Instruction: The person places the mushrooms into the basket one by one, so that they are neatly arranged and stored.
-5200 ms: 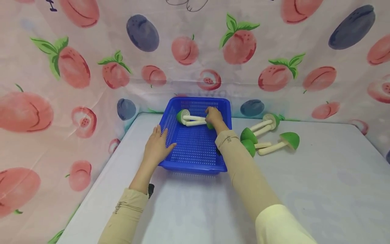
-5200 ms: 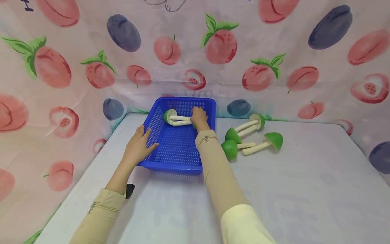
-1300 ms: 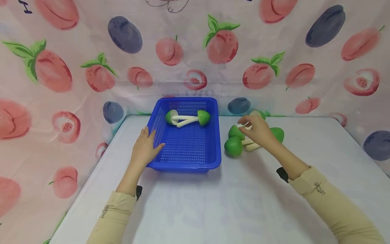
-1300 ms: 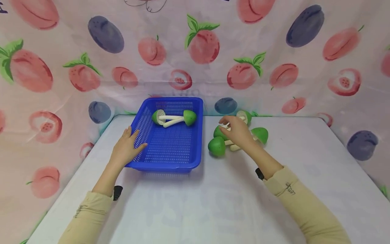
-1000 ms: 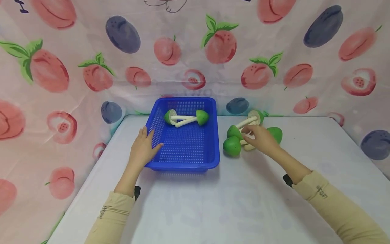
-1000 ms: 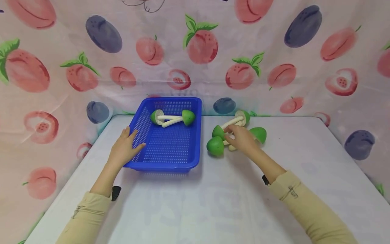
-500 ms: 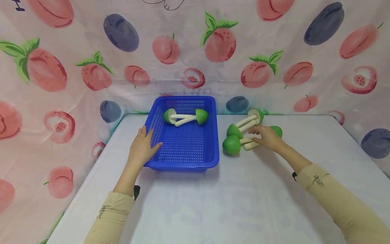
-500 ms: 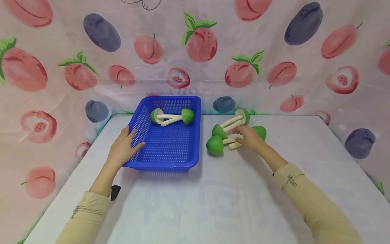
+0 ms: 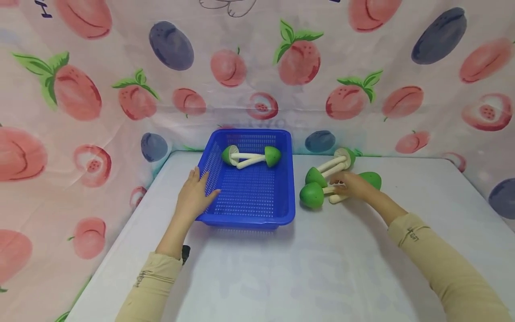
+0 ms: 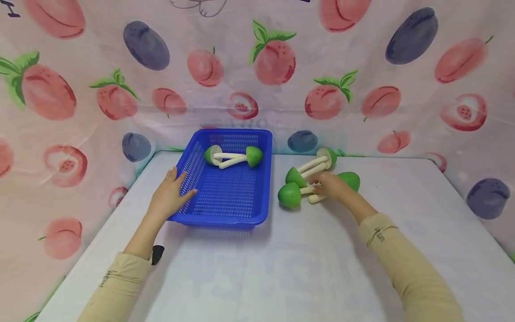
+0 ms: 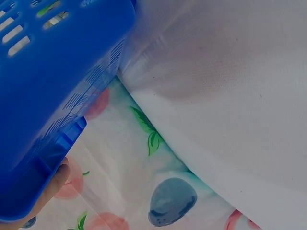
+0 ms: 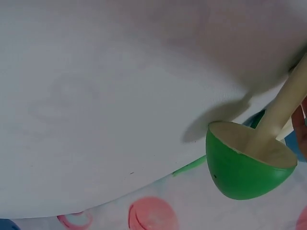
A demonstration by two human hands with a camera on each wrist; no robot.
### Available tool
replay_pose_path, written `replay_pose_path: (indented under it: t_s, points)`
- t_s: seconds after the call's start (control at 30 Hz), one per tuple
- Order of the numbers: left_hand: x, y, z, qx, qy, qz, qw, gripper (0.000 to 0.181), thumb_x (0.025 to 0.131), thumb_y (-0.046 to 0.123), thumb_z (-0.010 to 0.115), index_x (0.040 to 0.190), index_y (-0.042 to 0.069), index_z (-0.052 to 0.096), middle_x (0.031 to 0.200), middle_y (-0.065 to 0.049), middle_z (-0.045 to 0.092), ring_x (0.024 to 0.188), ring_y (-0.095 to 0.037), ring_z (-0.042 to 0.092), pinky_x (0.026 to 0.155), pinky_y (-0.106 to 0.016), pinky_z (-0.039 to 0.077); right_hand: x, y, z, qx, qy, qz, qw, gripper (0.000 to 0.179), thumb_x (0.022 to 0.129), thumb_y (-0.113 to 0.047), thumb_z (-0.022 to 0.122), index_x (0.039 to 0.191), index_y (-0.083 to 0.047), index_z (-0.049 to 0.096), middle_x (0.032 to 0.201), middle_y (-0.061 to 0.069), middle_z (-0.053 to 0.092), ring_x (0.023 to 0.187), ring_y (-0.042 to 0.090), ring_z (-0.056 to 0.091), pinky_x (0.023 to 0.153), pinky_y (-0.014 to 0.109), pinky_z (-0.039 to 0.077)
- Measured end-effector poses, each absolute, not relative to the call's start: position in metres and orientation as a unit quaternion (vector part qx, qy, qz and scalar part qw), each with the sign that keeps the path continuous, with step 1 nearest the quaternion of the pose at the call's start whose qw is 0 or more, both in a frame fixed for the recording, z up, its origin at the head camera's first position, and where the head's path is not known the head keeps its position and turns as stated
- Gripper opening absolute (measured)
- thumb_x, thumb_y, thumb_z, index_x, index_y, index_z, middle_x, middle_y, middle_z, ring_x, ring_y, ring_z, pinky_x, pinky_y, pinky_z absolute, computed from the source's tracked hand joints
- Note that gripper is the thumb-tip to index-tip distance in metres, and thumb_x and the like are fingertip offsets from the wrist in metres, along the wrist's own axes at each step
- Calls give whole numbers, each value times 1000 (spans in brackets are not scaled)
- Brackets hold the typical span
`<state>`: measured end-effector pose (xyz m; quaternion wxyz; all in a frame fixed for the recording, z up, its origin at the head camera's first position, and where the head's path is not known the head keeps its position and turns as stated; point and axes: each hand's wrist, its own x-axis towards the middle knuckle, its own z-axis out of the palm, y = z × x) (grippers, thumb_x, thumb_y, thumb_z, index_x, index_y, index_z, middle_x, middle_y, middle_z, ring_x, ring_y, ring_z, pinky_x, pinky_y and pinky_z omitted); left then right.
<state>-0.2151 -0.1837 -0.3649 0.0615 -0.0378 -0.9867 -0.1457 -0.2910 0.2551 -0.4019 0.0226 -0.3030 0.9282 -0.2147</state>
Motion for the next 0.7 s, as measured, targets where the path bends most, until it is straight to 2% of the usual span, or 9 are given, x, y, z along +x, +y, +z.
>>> replay_pose_path:
  t_s: [0.27,0.7]
  points:
    - [-217,-181,-367,-44,-987,-139,68,70,91,38,59,140,-7,37,149,-34,22,141,-46,19,112,-57,26,-292,255,-405,-316,927,-199,44,11,86,2,61,98,3,63,89,10,66,83,21,61,72,35,50]
    - [-216,-184,-368,-32,-987,-146,60,71,91,38,58,142,-6,35,150,-33,19,142,-44,16,112,-57,24,-286,252,-402,-339,925,-172,-3,13,85,3,62,98,4,62,89,12,67,81,24,63,71,38,51]
